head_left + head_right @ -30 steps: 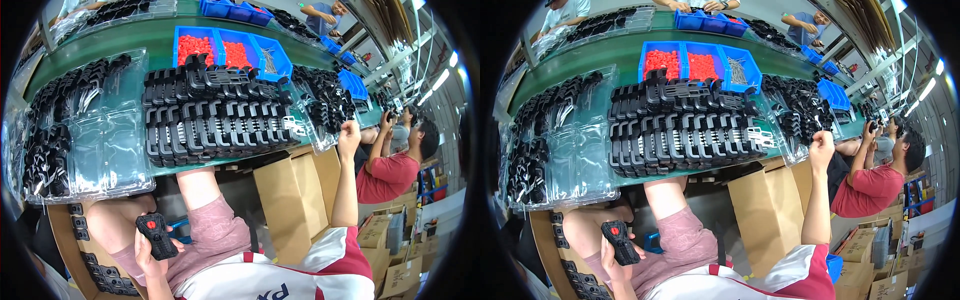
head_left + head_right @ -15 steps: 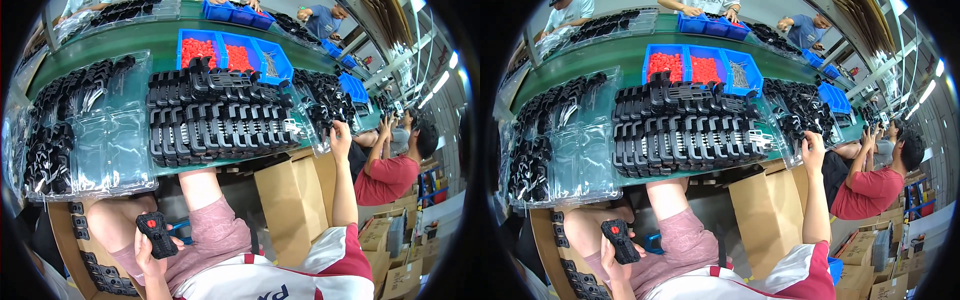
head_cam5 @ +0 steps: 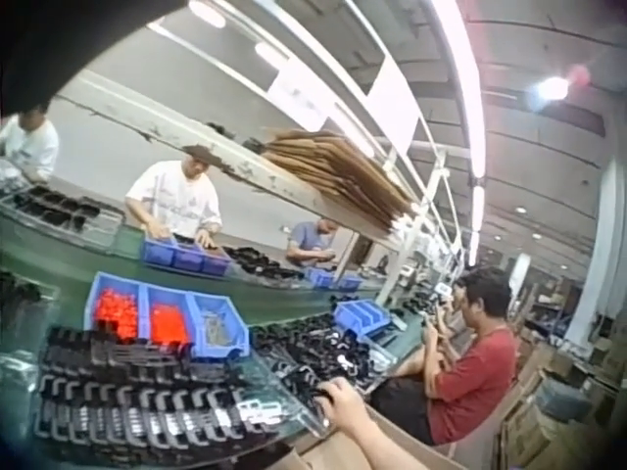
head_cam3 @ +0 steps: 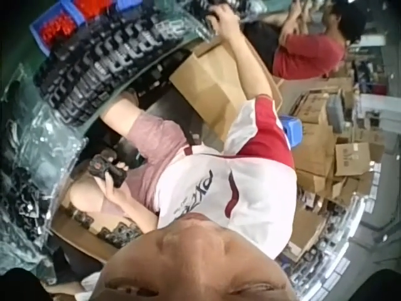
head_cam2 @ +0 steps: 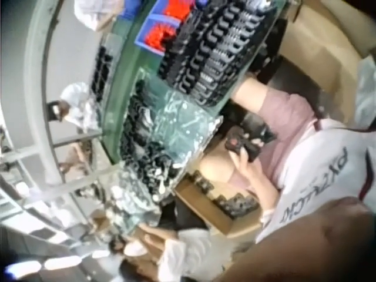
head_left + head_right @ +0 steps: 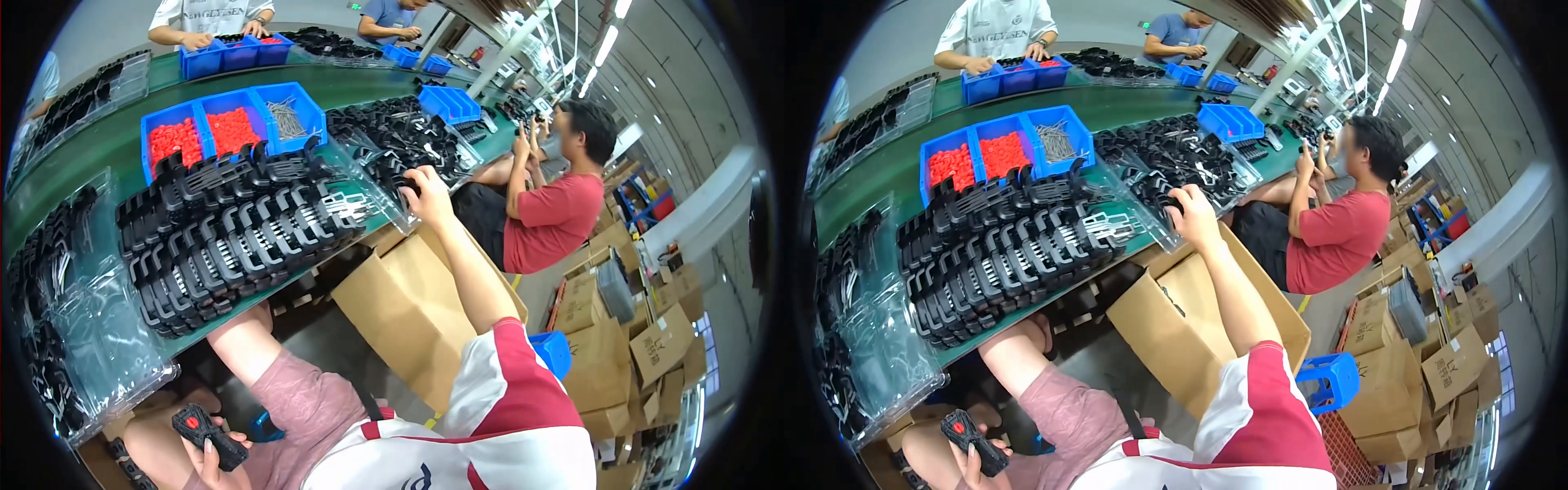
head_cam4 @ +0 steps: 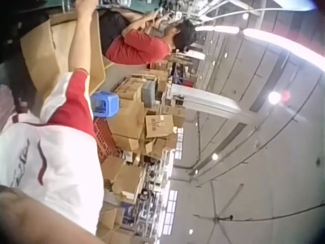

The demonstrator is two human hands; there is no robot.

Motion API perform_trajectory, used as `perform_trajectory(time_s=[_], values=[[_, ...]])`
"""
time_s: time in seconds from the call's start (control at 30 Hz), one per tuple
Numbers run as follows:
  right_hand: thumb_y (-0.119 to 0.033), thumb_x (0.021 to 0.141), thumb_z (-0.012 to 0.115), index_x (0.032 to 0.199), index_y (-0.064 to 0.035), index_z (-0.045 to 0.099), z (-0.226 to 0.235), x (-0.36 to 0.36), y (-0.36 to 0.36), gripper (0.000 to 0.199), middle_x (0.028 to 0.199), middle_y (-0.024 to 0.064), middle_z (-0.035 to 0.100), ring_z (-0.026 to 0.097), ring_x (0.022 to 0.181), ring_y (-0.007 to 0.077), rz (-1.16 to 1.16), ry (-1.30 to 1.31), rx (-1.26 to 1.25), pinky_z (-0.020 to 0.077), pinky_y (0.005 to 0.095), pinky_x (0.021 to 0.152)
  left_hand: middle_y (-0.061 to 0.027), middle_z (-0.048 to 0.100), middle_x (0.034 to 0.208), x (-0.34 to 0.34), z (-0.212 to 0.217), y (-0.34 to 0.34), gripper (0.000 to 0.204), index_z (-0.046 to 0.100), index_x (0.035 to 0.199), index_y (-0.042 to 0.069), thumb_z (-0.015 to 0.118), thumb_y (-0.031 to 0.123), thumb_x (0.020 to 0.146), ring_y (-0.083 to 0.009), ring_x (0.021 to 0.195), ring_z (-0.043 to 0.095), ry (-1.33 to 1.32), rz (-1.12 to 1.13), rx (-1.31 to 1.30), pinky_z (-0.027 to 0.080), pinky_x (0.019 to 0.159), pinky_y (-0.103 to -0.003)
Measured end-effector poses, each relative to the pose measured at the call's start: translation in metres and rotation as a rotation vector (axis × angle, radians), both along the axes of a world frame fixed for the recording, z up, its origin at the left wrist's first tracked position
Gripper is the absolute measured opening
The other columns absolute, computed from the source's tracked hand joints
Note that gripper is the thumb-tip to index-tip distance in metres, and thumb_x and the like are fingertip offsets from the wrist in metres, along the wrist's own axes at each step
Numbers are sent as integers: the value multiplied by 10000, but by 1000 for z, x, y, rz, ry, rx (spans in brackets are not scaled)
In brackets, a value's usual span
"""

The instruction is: Assembling plastic components to create car phone holders on a production line.

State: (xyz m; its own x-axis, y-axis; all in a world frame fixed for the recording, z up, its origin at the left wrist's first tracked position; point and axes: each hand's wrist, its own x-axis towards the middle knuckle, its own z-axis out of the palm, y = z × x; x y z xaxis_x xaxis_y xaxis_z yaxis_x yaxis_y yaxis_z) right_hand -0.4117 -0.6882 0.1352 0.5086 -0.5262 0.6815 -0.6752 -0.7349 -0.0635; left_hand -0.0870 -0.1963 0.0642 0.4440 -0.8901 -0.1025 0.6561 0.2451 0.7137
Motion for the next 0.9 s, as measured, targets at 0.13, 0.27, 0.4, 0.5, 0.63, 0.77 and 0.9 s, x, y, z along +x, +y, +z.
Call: perform_trajectory(time_s=[0.13,0.27,0.4,0.5,0.63,0.77,0.9], values=[[7,749,608,968,-63,618,12,-20,-4,230,884,89,532,547,739,266,-55,96,4,462,319,669,-210,526,1164,3,-10,7,554,285,1418,80,499,123,908,-343,850,608,23,42,0,508,749,-416],[67,753,551,1041,-60,621,15,-23,3,323,908,98,570,563,799,266,-62,62,37,471,319,720,-222,505,1217,-2,2,5,587,287,1421,93,536,120,890,-330,844,611,58,82,-78,509,742,-424],[76,728,539,1046,-57,630,19,-16,-1,356,980,112,600,569,789,275,16,129,-85,474,319,732,-240,519,1126,-13,13,5,546,292,1358,28,497,115,859,-310,696,635,76,254,21,537,598,-360],[81,718,529,1045,-50,635,22,-21,-1,367,1013,118,616,575,795,277,20,98,-126,476,316,745,-246,527,1090,-14,20,3,535,294,1336,8,487,113,848,-303,647,643,95,307,57,546,549,-338],[88,716,504,1030,-27,638,17,-25,4,361,1004,119,641,598,827,269,-48,-139,-102,477,305,768,-245,535,1071,-12,29,5,536,292,1333,14,494,113,846,-302,650,642,114,340,81,545,548,-340],[77,723,509,1012,-21,640,30,5,31,332,965,103,661,622,829,199,-166,-418,128,484,273,772,-272,546,1076,-9,27,2,521,296,1326,29,492,76,845,-333,687,645,148,263,68,551,566,-365],[33,760,518,1072,-30,613,54,16,64,332,932,71,667,509,689,83,-62,-890,564,390,167,550,-295,546,1104,-5,19,10,501,309,1317,33,479,25,846,-374,724,646,220,253,57,562,614,-407]])
